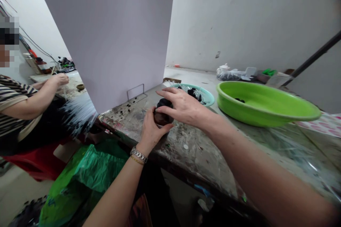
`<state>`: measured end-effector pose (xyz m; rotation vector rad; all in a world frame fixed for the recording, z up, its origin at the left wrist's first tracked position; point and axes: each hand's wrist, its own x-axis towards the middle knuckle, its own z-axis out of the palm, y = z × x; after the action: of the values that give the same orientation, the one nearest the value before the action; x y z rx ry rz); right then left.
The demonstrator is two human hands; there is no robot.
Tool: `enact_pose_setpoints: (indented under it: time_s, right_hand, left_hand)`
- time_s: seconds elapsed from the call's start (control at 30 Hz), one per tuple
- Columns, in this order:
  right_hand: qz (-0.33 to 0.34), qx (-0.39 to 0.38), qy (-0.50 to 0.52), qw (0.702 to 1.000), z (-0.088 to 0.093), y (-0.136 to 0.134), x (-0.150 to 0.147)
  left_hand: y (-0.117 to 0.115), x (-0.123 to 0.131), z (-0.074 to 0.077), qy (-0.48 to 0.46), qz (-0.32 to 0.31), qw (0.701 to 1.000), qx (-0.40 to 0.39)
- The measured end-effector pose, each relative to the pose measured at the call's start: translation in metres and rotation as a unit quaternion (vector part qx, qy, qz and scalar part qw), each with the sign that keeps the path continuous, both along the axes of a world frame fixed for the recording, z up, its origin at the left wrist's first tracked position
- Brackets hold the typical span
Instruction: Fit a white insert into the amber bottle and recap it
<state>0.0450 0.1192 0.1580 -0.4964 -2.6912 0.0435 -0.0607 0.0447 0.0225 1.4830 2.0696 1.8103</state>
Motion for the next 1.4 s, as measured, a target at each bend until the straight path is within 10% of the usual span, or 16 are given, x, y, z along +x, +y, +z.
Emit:
enact_pose_setpoints:
  time_s: [0.23, 0.37, 0.53, 1.0, 1.4]
  right_hand:
    - [-0.095, 0.049, 0.015, 0.994, -0.005, -0.002, 0.001]
    - [0.006, 0.047, 0.045, 0.998, -0.009, -0.004, 0.001]
    - [-0.072, 0.062, 0.058, 0.994, -0.007, -0.007, 0.001]
    - [-0.006, -0.051, 0.134, 0.99, -0.022, -0.008, 0.003]
    - [-0.136, -0.004, 0.146, 0.98, -0.026, -0.018, -0.008]
  left_hand:
    - [0.0, 0.0, 0.001, -0.001, -0.003, 1.0, 0.007]
    - [0.0, 0.0, -0.001, -0.002, -0.002, 1.0, 0.008]
    - [0.001, 0.0, 0.0, -0.012, -0.01, 1.0, 0.005]
    - [0.002, 0.001, 0.004, -0.017, 0.005, 1.0, -0.007]
    - [0.003, 0.001, 0.008, -0.017, 0.004, 1.0, -0.012]
